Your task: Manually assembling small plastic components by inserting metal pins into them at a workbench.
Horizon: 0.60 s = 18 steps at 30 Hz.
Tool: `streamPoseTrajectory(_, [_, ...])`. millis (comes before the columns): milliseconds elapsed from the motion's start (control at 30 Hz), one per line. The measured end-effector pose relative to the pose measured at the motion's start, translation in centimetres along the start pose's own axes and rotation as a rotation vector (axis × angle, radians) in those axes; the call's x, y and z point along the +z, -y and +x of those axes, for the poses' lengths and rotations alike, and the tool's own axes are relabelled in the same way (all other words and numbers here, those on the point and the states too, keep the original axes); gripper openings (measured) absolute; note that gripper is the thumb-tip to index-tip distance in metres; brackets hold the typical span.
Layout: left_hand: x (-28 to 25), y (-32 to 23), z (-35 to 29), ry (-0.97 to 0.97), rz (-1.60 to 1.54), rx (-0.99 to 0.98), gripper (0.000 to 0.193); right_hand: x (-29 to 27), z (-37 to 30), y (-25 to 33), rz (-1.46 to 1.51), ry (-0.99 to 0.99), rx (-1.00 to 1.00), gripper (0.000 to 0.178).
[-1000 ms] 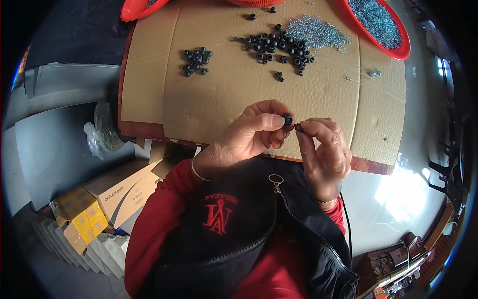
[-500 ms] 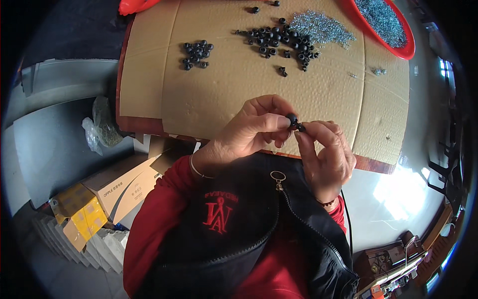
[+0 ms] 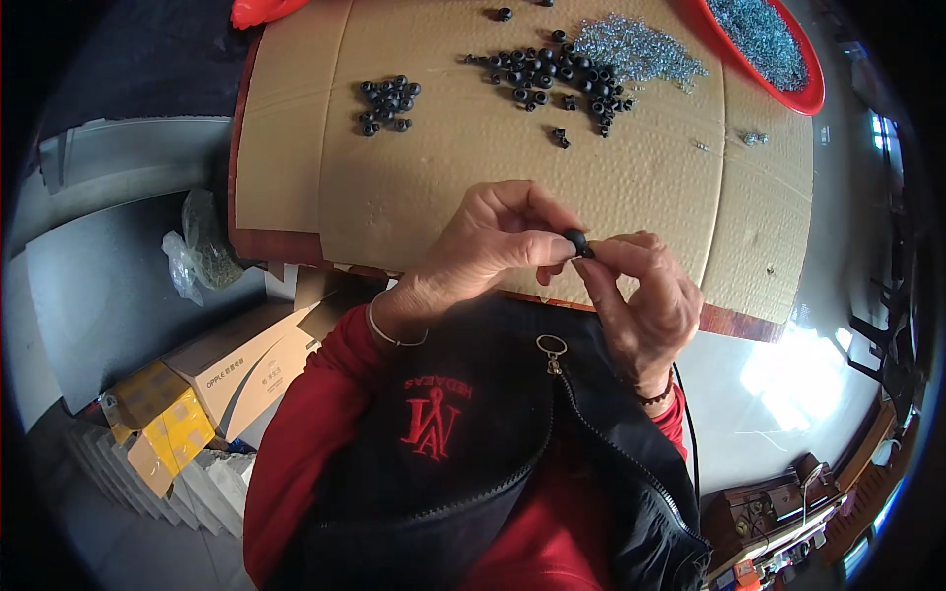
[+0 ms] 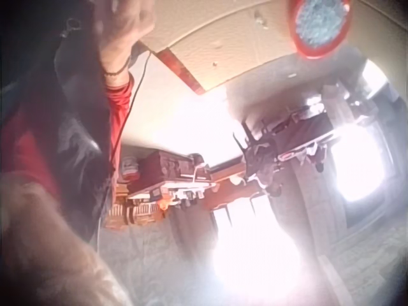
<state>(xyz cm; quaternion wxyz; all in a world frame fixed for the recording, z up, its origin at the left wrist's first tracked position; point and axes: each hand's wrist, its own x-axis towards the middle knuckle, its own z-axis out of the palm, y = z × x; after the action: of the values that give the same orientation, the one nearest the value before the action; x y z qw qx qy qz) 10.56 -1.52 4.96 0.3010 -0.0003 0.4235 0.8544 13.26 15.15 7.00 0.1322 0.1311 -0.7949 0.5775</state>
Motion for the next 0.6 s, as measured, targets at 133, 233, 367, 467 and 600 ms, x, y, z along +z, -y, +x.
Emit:
streamPoseTrajectory(133, [-0.2,-0.7,-0.1,-0.008,0.139,-0.037,0.012,-0.5,0.2,-1.5,0.191,0.138,0.031,0.022])
streamPoseTrajectory(233, [-0.3,-1.0,0.1,0.033,0.121,-0.074,0.012,-0.2,0.0,-2.2,0.402,0.185,0.197,0.025])
streamPoseTrajectory(367, [-0.1,-1.2,0.1,0.069,0.06,-0.098,0.013,0.3,0.5,-2.0,0.549,0.096,0.303,0.031])
streamPoseTrajectory(467, [-0.6,-1.9,0.0,0.121,0.072,-0.11,0.017,0.0,1.5,-2.6,0.449,0.214,0.108,0.037])
streamPoseTrajectory(600, [-1.2,-1.5,-0.3,0.146,0.007,-0.136,0.018,-0.4,2.0,-2.7,0.344,0.34,-0.123,0.043])
